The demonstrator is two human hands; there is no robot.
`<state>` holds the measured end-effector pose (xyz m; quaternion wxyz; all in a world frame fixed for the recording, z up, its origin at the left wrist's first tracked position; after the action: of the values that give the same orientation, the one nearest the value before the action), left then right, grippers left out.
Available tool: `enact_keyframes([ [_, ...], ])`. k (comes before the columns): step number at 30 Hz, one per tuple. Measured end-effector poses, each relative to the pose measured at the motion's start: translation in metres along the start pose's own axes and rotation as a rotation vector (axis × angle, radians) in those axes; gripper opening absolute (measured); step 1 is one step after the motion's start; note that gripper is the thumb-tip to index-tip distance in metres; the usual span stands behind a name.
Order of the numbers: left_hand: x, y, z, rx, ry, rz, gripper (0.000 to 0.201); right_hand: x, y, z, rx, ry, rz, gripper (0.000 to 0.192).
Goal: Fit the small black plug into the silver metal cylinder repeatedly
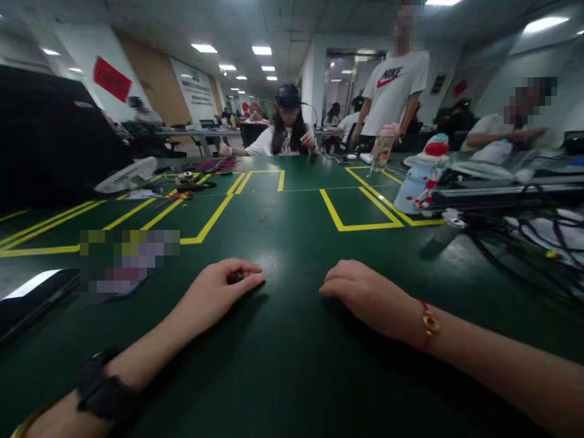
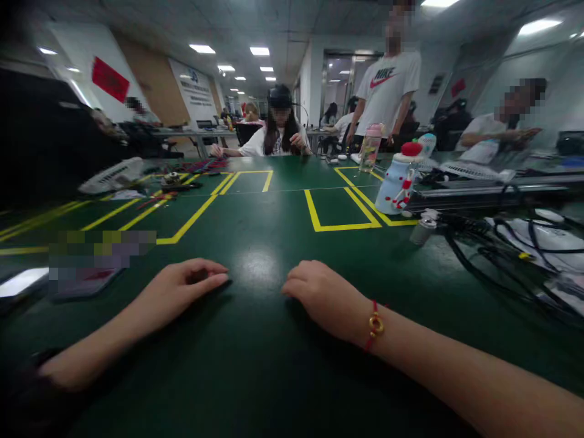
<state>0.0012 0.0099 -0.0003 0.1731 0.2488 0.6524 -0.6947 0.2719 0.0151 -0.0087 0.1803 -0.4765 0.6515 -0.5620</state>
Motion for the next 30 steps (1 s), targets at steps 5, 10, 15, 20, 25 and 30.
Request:
enact_keyframes([
  [5, -0.005, -0.005, 0.002, 0.006, -0.015, 0.001, 0.043, -0.050, -0.065, 0.018, -0.435, 0.370, 0.150, 0.028],
  [10, -0.008, -0.007, 0.004, 0.019, -0.024, 0.012, 0.042, -0.106, -0.116, 0.056, -0.791, 0.810, 0.129, 0.035],
  [15, 0.000, -0.005, 0.003, 0.004, -0.012, 0.014, 0.042, -0.144, -0.136, 0.093, -0.888, 0.896, 0.338, 0.035],
  [20, 0.005, -0.003, 0.001, 0.000, -0.028, 0.012, 0.042, -0.170, -0.142, 0.118, -0.686, 1.080, 0.401, 0.032],
  [25, 0.005, -0.005, 0.002, -0.010, -0.035, -0.002, 0.043, -0.172, -0.144, 0.121, -0.589, 1.214, 0.183, 0.032],
  [30, 0.006, -0.003, 0.002, -0.003, -0.035, 0.016, 0.042, -0.164, -0.141, 0.118, -0.754, 1.306, -0.040, 0.034],
])
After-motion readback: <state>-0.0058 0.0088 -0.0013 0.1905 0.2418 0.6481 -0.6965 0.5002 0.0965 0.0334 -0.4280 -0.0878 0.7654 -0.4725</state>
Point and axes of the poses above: each hand's wrist, its own z-axis away from the middle knuckle, its own y-axis out of the palm, x = y × z, the point moved 1 cm from there along -z, towards the middle knuckle, and after that the axes turned 6 degrees about -z, right-handed, at the moved point
